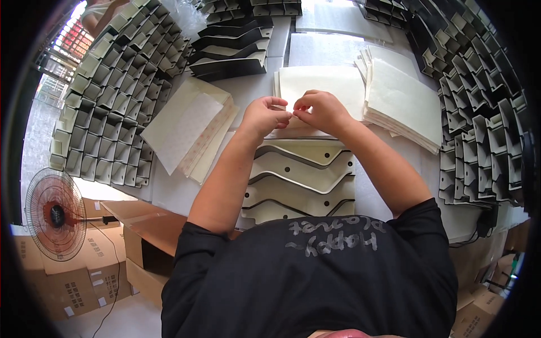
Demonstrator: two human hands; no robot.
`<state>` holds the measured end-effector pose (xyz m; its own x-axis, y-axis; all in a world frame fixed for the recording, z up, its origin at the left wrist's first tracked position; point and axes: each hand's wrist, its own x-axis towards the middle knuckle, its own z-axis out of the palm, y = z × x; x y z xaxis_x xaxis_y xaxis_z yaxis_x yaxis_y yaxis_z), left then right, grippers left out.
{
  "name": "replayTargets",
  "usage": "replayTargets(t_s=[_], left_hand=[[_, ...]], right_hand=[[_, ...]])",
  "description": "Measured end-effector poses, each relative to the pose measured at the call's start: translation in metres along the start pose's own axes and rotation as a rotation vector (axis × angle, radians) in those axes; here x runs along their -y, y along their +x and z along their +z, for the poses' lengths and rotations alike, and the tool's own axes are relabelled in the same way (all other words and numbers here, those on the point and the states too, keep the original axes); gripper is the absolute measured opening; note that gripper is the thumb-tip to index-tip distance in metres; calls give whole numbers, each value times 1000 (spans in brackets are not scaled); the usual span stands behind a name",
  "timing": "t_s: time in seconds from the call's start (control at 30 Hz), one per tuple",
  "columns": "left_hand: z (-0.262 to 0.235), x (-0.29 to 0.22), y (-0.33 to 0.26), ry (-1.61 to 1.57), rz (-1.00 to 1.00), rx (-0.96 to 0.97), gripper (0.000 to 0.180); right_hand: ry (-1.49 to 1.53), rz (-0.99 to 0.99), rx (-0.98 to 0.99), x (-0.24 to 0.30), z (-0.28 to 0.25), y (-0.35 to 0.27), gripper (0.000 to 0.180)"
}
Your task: The person applies adhesive strips to white plastic components by hand in an assembly-line style task.
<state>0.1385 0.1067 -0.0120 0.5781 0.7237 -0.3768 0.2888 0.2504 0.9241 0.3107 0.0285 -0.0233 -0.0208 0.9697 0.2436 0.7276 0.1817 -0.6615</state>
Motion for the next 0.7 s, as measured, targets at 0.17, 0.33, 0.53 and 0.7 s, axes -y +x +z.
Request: replayTargets(t_s=[0.17, 0.33, 0.53, 0.7], left_hand=[[-6, 4, -3, -88, 168, 8, 39], [-8, -1, -10, -71, 198, -39, 36], [-23, 7, -2, -193, 223, -31, 33], [-31, 12, -2, -181, 278, -27, 31]], right_hand=[[-26, 11, 11, 14, -4, 0, 17], [-248, -122, -60, 26, 6, 1, 17], [-394, -148, -144, 44, 26, 9, 15], [-210, 9, -117, 50, 17, 28, 22]])
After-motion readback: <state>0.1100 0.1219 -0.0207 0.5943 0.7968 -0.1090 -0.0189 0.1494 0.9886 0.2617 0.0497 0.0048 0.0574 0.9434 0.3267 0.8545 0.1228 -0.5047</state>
